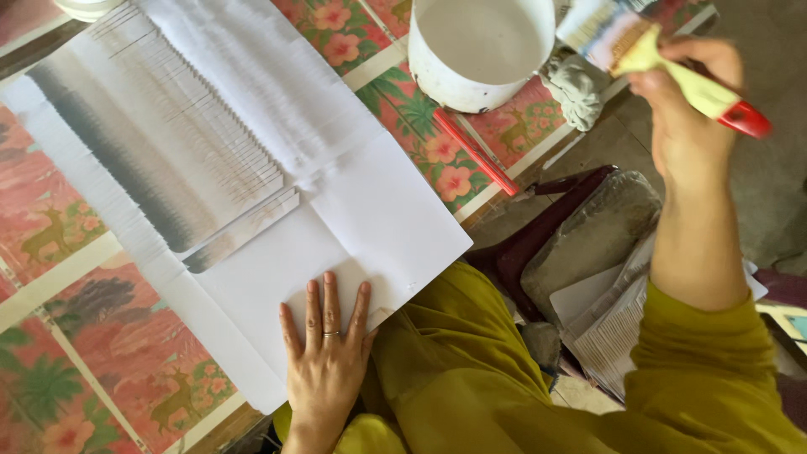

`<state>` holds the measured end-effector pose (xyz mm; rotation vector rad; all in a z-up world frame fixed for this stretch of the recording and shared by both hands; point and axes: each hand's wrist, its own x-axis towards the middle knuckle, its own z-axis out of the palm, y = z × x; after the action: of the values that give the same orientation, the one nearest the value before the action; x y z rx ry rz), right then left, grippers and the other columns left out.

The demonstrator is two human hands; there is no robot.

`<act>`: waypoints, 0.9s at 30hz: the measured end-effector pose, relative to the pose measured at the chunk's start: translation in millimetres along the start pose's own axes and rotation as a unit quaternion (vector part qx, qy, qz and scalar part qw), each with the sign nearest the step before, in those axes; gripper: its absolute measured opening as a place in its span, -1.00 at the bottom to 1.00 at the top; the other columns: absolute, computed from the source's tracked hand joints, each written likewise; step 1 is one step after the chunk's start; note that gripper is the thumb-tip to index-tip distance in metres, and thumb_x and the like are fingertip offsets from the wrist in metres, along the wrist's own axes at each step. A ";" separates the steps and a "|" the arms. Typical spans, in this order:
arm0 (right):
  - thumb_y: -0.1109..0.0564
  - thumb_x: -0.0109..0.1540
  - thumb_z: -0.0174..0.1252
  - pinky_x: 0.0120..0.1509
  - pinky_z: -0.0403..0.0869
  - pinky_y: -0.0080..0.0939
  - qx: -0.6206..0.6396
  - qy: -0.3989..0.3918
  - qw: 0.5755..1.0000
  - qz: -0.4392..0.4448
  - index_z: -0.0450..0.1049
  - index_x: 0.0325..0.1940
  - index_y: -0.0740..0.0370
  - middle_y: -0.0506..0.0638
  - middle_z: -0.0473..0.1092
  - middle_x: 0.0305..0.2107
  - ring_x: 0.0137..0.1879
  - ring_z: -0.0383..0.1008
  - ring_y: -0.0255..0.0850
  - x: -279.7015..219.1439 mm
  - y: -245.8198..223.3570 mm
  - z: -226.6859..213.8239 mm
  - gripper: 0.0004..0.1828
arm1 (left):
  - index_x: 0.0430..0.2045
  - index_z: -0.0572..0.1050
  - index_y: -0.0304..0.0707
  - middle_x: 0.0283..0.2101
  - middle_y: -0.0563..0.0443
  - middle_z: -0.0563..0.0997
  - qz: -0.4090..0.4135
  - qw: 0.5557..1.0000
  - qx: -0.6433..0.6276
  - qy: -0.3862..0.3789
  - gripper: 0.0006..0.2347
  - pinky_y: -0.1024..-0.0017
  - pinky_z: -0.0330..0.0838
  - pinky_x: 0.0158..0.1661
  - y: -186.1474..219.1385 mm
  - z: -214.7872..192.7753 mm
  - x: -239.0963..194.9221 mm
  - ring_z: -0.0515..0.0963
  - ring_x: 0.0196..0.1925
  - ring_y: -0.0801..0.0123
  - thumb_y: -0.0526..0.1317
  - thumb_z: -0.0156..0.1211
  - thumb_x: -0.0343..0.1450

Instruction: The person applies glue to the spine of a stack of paper using a brush. They then fold the paper over to adhere the pages together. This process is repeated for multiple sheets.

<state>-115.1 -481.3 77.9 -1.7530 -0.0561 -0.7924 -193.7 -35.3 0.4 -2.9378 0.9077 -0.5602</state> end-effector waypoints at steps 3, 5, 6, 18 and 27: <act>0.53 0.29 0.19 0.33 0.49 -0.14 -0.079 -0.101 0.990 -0.063 0.37 -0.03 0.42 0.30 0.35 0.02 0.16 0.42 0.01 14.8 0.7 8.4 -0.77 | 0.31 0.06 0.08 0.36 -0.23 0.11 0.002 1.000 0.006 -0.009 -0.48 -0.13 0.06 0.27 0.4 0.7 -1.3 0.11 0.40 0.01 0.11 -0.13 0.44; 0.53 0.28 0.18 0.31 0.47 -0.15 -0.119 -0.172 0.975 -0.072 0.38 -0.09 0.42 0.30 0.36 0.00 0.13 0.43 0.01 9.5 -13.3 10.4 -0.80 | 0.30 0.09 0.09 0.36 -0.23 0.12 0.000 1.000 0.007 -0.003 -0.48 -0.12 0.08 0.26 1.3 3.2 -1.3 0.14 0.39 0.01 0.12 -0.11 0.43; 0.53 0.26 0.17 0.28 0.46 -0.17 -0.155 -0.244 0.954 -0.078 0.39 -0.14 0.43 0.31 0.37 -0.02 0.09 0.43 0.01 7.0 -19.7 12.4 -0.83 | 0.29 0.11 0.11 0.35 -0.23 0.14 -0.005 1.000 0.009 0.001 -0.49 -0.12 0.09 0.25 1.4 4.7 -1.9 0.17 0.37 0.01 0.13 -0.09 0.43; 0.14 0.34 -0.02 -0.21 0.40 -0.54 0.268 0.016 0.958 0.104 0.37 -0.21 0.05 -0.21 0.40 -0.33 -0.32 0.37 -0.47 -94.2 -23.0 4.3 -0.93 | 0.26 0.20 0.08 0.31 -0.24 0.24 0.001 1.000 0.011 0.002 -0.54 -0.12 0.16 0.22 1.3 -0.6 2.6 0.28 0.32 -0.02 0.11 -0.15 0.46; 0.31 0.16 0.01 0.11 0.53 -0.28 0.044 -0.230 0.970 -0.071 0.41 -0.25 0.15 -0.07 0.33 -0.38 0.02 0.42 -0.15 -196.0 -32.4 24.1 -0.86 | 0.29 0.14 0.08 0.33 -0.21 0.13 -0.010 0.999 -0.033 -0.020 -0.54 -0.16 0.13 0.23 0.8 -0.7 -1.3 0.13 0.38 0.02 0.11 -0.07 0.51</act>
<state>-268.3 -380.5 -2.1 -1.8308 -0.5259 -0.4601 -195.3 -35.1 0.6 -3.0085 0.9124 -0.4785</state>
